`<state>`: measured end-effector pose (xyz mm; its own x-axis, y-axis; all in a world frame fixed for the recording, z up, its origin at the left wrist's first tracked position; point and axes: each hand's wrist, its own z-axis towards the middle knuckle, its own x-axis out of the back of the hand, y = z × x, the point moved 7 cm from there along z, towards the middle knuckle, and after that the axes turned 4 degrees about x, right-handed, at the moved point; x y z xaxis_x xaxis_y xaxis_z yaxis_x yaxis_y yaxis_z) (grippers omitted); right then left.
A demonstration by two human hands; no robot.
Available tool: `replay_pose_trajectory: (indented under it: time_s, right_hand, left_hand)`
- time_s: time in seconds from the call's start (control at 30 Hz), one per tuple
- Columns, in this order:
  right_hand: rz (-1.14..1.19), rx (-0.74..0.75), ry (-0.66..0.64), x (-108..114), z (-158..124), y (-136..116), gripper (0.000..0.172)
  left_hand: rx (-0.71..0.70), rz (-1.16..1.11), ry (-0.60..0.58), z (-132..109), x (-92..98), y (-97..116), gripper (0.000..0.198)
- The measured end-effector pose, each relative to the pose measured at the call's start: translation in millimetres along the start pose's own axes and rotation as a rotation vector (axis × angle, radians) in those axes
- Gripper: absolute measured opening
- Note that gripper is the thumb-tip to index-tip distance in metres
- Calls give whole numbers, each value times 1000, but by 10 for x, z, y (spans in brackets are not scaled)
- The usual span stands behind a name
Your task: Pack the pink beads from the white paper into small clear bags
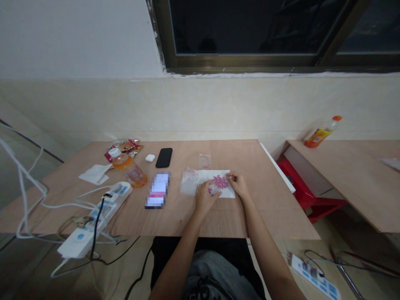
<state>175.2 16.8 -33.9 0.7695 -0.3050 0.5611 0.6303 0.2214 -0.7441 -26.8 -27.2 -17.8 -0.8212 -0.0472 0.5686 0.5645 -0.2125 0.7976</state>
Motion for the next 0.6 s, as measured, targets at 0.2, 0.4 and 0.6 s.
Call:
replay_pose_trajectory:
  time_s: [0.2,0.4,0.6]
  right_hand:
    - [-31,40,-41,-79,61,-56,23]
    - [-67,55,-75,-103,70,-69,20]
    - [23,39,-96,-124,72,-25,19]
  left_hand:
    - [-21,13,5,-1,-10,-18,55]
    - [-14,19,2,8,-24,-32,55]
    - [-25,17,18,8,-13,-14,54]
